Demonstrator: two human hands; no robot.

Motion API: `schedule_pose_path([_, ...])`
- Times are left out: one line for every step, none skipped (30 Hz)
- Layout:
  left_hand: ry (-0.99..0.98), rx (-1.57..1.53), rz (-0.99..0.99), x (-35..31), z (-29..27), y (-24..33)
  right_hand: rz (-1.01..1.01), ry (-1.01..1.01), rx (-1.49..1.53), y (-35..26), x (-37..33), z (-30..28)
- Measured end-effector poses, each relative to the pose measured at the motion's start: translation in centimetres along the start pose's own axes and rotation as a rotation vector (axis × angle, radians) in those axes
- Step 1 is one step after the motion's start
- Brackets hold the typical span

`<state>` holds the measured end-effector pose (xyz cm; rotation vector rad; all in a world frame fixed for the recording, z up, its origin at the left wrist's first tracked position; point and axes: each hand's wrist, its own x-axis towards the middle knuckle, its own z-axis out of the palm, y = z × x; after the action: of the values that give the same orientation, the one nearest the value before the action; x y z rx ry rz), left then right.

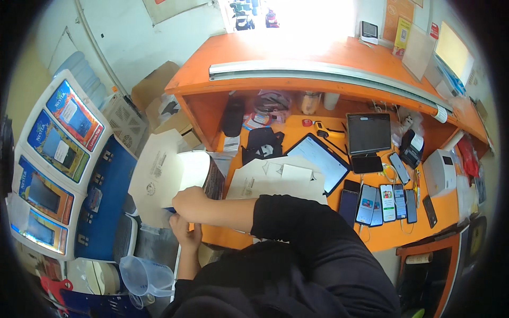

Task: The person assembles multiple cardboard food boxes by folding the sides and tucking in the blue tabs by hand.

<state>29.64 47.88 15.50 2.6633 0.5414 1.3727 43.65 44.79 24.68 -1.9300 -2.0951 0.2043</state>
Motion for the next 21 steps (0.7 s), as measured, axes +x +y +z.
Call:
schedule_pose_path([0.012, -0.027, 0.008, 0.1, 0.0, -0.1, -0.016, 0.020, 0.033, 0.2, 0.0, 0.6])
schedule_pose_path([0.003, -0.032, 0.013, -0.4, 0.3, -0.7, -0.031, 0.041, 0.065, 0.3, -0.1, 1.3])
schedule_pose_path([-0.005, -0.064, 0.017, -0.8, 0.5, -1.4, -0.025, 0.045, 0.071, -0.1, -0.4, 1.4])
schedule_pose_path([-0.013, -0.097, 0.021, -1.2, 0.7, -2.0, 0.020, 0.055, 0.146, -0.4, -0.6, 1.6])
schedule_pose_path([-0.021, -0.098, 0.026, -1.5, 1.2, -2.4, 0.065, 0.066, 0.221, -0.7, -0.8, 1.6])
schedule_pose_path([0.062, -0.106, -0.063, -1.4, 1.8, -1.9, 0.078, 0.066, 0.230, -0.8, -1.1, 1.5])
schedule_pose_path([0.095, -0.111, -0.106, -1.5, 2.1, -1.9, 0.088, -0.009, 0.208, -0.8, -1.3, 1.3])
schedule_pose_path([0.130, -0.117, -0.151, -1.7, 2.3, -1.8, 0.097, -0.085, 0.186, -0.7, -1.5, 1.2])
schedule_pose_path([0.049, -0.083, -0.085, -1.7, 2.2, -2.1, 0.109, -0.075, 0.198, -0.3, -2.0, 1.9])
schedule_pose_path([-0.030, -0.048, -0.021, -1.5, 2.0, -2.3, 0.009, 0.195, 0.143, 0.4, -2.5, 2.9])
schedule_pose_path([-0.042, -0.050, -0.013, -1.2, 1.8, -2.6, -0.091, 0.465, 0.081, 1.0, -3.1, 4.0])
schedule_pose_path([-0.053, -0.014, 0.040, -0.6, 1.4, -2.8, -0.079, 0.464, 0.090, 1.2, -4.0, 3.8])
schedule_pose_path([-0.062, 0.017, 0.083, -0.3, 1.2, -2.9, -0.135, 0.544, 0.172, 1.7, -5.4, 3.3])
schedule_pose_path([-0.073, 0.008, 0.073, -0.1, 0.7, -2.8, -0.190, 0.624, 0.254, 2.2, -7.0, 3.2])
schedule_pose_path([-0.040, 0.020, 0.063, 0.6, 0.1, -2.3, -0.108, 0.509, 0.265, 3.1, -9.2, 4.1])
schedule_pose_path([-0.006, 0.040, 0.051, 0.9, -0.3, -2.1, -0.034, 0.393, 0.279, 4.1, -11.6, 5.2])
schedule_pose_path([0.031, 0.027, 0.074, 1.2, -0.1, -2.0, 0.121, 0.045, 0.195, 5.6, -14.2, 5.9])
schedule_pose_path([0.020, 0.021, 0.069, 1.2, 0.2, -1.8, 0.271, -0.306, 0.113, 6.8, -16.7, 6.4])
schedule_pose_path([0.030, 0.006, 0.038, 0.9, 0.2, -1.6, 0.440, -0.450, 0.155, 7.3, -18.6, 6.0])
schedule_pose_path([0.042, -0.013, 0.013, 0.8, 0.1, -1.4, 0.615, -0.591, 0.195, 7.5, -20.3, 5.4])
schedule_pose_path([0.021, 0.021, 0.038, 0.7, 0.2, -1.1, 0.625, -0.595, 0.208, 7.9, -22.0, 6.3])
